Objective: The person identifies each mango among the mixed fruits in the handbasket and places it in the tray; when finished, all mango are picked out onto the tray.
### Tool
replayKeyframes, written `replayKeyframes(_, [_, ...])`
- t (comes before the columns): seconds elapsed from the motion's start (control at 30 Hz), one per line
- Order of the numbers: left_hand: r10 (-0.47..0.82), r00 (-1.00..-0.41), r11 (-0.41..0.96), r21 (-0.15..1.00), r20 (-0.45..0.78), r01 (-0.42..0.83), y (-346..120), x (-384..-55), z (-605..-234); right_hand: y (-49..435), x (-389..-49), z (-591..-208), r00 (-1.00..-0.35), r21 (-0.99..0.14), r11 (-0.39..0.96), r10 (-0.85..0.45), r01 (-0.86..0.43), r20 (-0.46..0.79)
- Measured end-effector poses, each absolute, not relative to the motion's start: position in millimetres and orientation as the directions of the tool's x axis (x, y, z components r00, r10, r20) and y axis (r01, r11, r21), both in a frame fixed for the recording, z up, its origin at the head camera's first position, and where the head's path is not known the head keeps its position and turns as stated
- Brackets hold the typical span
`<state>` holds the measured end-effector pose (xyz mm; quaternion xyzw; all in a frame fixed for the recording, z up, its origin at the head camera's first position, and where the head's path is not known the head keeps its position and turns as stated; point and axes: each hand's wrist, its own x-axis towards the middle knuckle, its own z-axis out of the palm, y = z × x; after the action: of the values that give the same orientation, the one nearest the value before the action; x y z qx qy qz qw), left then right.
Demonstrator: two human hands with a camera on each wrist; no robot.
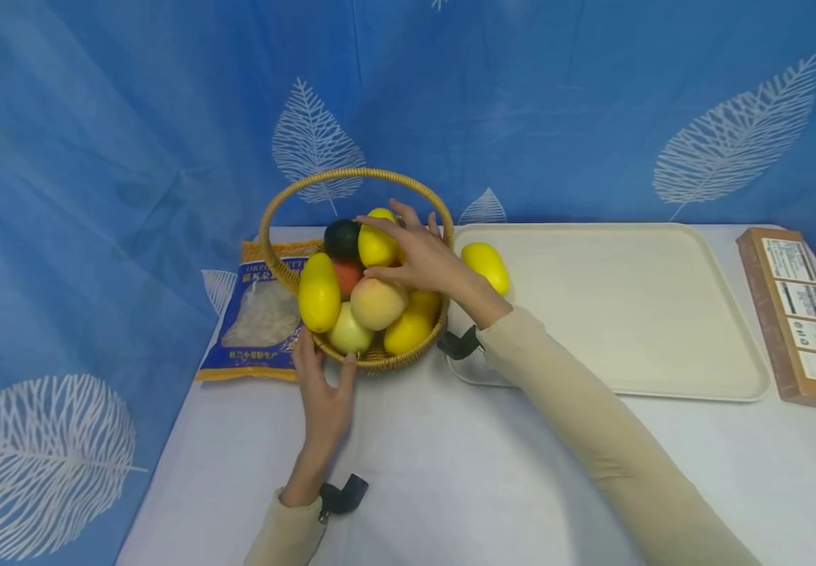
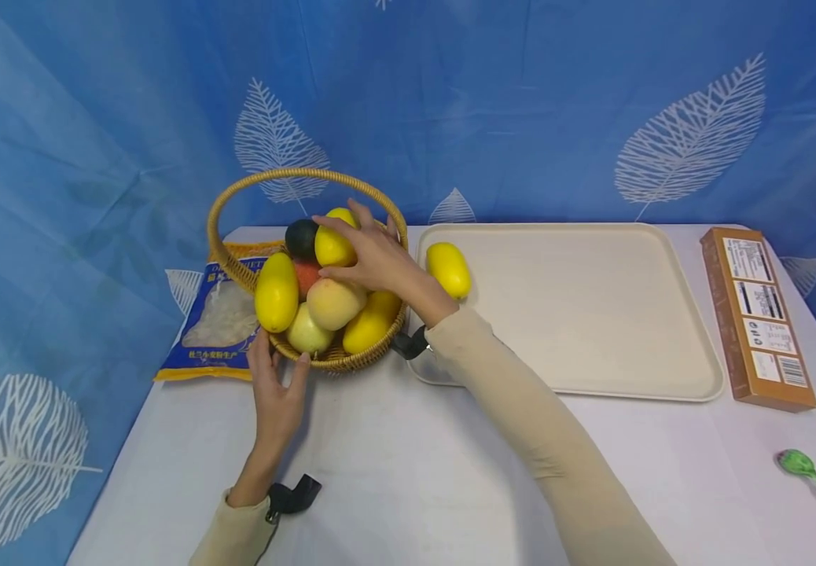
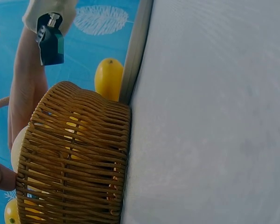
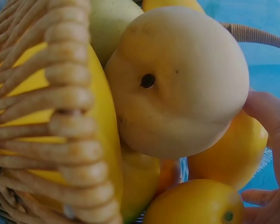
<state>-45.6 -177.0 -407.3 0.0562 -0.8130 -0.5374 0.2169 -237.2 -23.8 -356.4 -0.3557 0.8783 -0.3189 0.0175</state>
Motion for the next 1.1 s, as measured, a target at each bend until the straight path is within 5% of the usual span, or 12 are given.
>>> replayKeyframes(0.47, [-0.316,-0.902,0.415,0.898,0.296,0.149,-177,-46,-409,-22,-239,-358,-0.735,-0.607,0.496,-0.638,-0.621,0.230])
replayKeyframes(1.1, [-0.317,-0.892,0.432,0.886,0.323,0.168,-177,-46,-409,-10,-203,-348,-0.637,-0.592,0.314,-0.603,-0.743,0.480])
